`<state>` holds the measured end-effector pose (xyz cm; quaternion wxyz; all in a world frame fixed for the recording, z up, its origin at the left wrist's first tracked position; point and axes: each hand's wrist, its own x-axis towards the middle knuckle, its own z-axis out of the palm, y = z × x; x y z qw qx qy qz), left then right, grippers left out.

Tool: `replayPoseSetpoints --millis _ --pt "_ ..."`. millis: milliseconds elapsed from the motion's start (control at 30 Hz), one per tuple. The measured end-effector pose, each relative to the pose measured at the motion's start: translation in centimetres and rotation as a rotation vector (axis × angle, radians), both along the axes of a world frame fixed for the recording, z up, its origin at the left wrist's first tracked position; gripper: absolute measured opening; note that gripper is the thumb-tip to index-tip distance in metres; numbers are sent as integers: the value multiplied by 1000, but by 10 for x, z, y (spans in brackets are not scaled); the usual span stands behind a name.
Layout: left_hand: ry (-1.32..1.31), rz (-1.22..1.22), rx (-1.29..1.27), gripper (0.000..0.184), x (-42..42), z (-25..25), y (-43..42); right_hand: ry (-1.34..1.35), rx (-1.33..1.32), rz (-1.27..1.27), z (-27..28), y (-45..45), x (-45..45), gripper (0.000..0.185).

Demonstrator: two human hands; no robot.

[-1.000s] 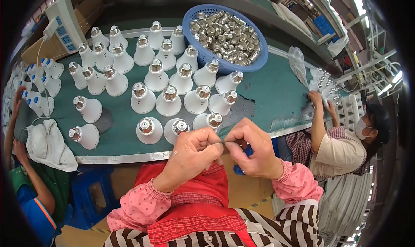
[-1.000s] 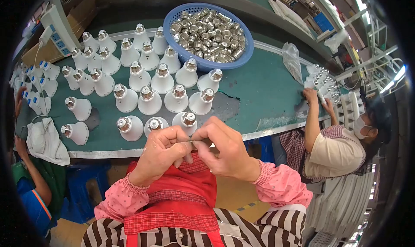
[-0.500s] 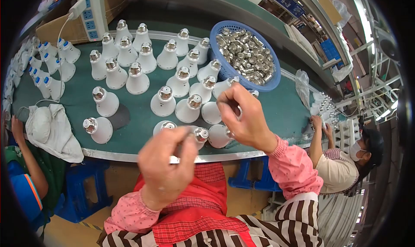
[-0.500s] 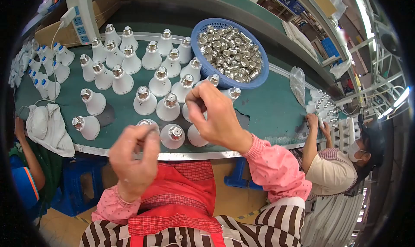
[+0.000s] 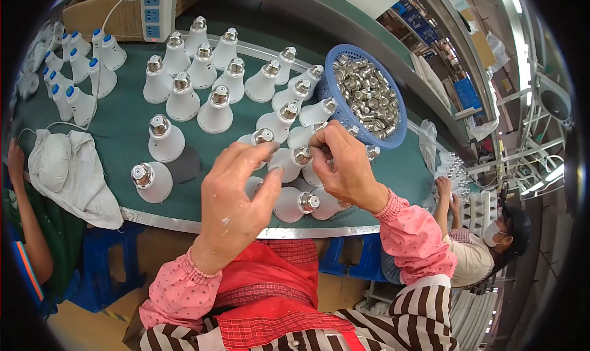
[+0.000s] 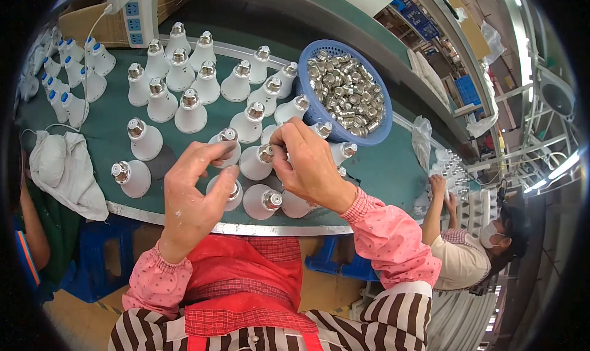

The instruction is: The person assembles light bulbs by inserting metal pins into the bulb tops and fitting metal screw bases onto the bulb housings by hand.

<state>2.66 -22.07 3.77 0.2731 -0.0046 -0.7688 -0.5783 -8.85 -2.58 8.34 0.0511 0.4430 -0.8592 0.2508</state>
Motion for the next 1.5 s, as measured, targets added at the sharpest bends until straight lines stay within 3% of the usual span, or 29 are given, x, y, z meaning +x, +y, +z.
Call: replayPoseSetpoints --millis 233,867,1267,1500 --pt "-26 3 -220 48 -8 7 21 24 3 10 -2 1 -1 19" --pt "-75 52 -362 31 -32 0 42 125 -34 42 -3 4 -5 20" --pt "-40 85 -415 22 -35 -2 41 142 178 97 12 -1 -5 17" --pt "-51 86 -451 12 -35 -1 41 313 313 154 18 -7 -5 22"
